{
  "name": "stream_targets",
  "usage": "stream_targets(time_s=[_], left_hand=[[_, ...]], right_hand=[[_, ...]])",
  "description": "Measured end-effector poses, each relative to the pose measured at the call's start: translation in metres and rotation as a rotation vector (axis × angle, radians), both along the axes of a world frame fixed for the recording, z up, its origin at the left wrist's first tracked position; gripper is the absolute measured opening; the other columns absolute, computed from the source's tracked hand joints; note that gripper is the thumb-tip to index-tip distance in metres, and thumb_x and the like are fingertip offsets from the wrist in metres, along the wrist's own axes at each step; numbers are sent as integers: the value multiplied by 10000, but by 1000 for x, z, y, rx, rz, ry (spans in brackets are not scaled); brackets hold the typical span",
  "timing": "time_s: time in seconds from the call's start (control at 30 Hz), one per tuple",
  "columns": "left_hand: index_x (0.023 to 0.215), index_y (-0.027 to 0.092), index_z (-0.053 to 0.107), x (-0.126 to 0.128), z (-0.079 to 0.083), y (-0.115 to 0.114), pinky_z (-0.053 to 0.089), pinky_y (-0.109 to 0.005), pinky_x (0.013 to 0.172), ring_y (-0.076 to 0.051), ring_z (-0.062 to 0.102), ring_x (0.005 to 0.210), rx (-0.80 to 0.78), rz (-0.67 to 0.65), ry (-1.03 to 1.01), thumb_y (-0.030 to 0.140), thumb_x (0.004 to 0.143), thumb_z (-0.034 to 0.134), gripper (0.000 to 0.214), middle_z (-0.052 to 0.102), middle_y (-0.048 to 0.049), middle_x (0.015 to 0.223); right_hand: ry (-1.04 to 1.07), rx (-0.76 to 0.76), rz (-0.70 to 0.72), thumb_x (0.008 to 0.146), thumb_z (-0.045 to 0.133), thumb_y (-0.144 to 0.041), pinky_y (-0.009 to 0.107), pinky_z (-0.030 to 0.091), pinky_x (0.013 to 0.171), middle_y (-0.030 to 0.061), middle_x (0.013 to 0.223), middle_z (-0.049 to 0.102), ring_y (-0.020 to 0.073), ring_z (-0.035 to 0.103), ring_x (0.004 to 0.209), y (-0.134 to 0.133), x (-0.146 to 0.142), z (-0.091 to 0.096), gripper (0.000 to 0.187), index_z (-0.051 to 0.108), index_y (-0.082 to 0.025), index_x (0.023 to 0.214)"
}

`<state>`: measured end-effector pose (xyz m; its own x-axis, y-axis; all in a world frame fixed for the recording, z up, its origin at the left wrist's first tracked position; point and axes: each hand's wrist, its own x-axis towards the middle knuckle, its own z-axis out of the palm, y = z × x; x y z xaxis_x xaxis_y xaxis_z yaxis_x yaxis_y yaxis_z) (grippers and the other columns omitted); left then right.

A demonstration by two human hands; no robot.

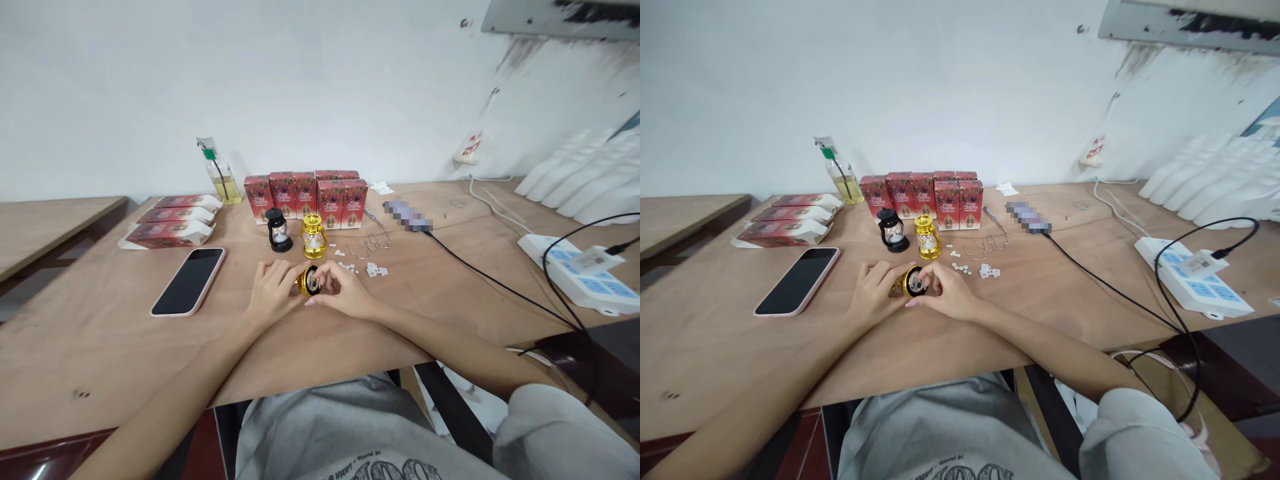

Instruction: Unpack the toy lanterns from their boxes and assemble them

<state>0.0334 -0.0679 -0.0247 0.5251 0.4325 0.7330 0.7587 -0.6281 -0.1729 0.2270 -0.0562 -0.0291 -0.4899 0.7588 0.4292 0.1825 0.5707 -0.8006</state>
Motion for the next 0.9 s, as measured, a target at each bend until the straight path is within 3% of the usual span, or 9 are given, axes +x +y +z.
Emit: stream_targets(time_s=[0.2, 0.37, 0.57, 0.9], left_hand=[[1155, 161, 523, 0, 1, -1, 331, -339, 719, -185, 584, 772, -10, -11, 6, 334, 839, 556, 362, 663, -66, 893], [1141, 165, 531, 0, 1, -1, 328, -339, 712, -185, 590, 779, -17, 0, 24, 318, 837, 555, 341, 670, -66, 904], [1126, 153, 535, 1, 2, -1, 311, -340, 686, -186, 585, 758, 0, 11, 29, 320, 846, 543, 326, 670, -68, 883], [1114, 149, 542, 1, 3, -2, 301, -337, 681, -187, 580, 769, 8, 5, 40, 296, 836, 560, 315, 671, -67, 898]], right_hand=[[4, -66, 12, 647, 753, -461, 222, 354, 534, -42, 746, 492, 78, 409, 556, 0, 0, 1, 417, 500, -206, 860], [35, -17, 67, 688, 724, -460, 230, 374, 580, -19, 774, 484, 99, 434, 638, 1, 0, 0, 346, 511, -198, 765], [45, -127, 58, 653, 755, -438, 218, 351, 529, -43, 773, 467, 77, 413, 576, 0, 0, -3, 430, 483, -207, 892], [26, -142, 69, 637, 769, -423, 217, 347, 540, -56, 741, 453, 73, 407, 572, 2, 0, -1, 425, 486, -200, 863]])
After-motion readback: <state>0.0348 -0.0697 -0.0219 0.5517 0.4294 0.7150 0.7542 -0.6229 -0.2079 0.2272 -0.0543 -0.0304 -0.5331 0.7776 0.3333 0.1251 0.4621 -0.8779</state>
